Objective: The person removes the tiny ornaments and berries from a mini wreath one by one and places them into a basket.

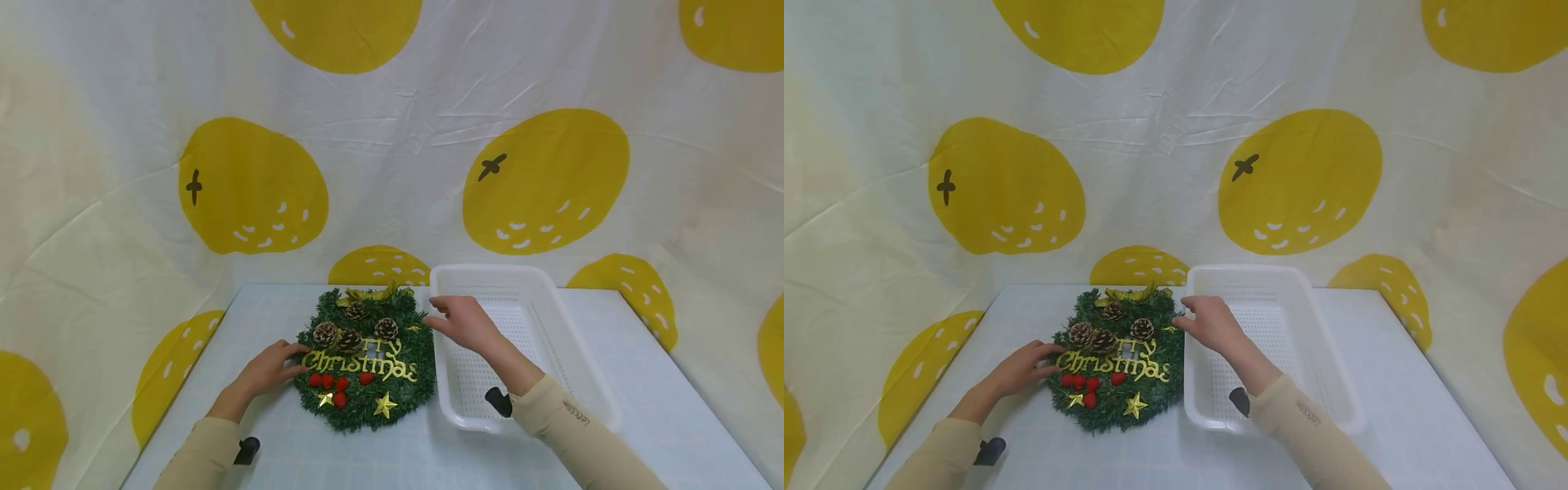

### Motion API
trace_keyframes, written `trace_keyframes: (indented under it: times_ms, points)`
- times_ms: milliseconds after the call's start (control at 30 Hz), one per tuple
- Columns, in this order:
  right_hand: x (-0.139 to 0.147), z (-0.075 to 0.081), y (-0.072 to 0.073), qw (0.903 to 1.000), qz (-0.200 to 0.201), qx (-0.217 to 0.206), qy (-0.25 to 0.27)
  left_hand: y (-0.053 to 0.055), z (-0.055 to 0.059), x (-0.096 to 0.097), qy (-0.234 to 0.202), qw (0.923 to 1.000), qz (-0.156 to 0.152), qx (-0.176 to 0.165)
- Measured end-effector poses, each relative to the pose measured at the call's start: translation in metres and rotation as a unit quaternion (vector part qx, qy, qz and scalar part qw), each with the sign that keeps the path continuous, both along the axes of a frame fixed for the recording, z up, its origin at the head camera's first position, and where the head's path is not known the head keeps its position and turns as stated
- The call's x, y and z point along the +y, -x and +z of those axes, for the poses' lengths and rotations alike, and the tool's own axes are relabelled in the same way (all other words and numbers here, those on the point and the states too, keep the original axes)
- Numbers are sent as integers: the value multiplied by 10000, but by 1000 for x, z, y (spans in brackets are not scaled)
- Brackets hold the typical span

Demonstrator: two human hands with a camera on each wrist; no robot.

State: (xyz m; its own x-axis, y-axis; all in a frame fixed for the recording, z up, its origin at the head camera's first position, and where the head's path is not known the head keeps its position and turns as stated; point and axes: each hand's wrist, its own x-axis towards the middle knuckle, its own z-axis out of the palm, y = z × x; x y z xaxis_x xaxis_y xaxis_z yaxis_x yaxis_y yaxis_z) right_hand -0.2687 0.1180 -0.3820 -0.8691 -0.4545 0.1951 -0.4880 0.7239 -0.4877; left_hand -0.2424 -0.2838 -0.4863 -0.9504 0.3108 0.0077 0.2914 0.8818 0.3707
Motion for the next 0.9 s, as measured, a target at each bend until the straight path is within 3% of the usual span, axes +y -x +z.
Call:
trace_keyframes:
  times_ms: [300, 467, 700, 900]
  points:
    - [-31, 9, -35, 9997, 156, 100, -134, 1, 0, 0, 33, 10000, 20, -18]
    - [-42, 11, -49, 9997, 223, 67, 55, 1, 0, 0, 32, 10000, -7, -29]
    - [-53, 5, -65, 9982, 570, 23, 172, 1, 0, 0, 18, 10000, -15, -15]
    - [-63, -5, -76, 9973, 621, -41, 397, 3, -1, 0, 75, 10000, 45, -25]
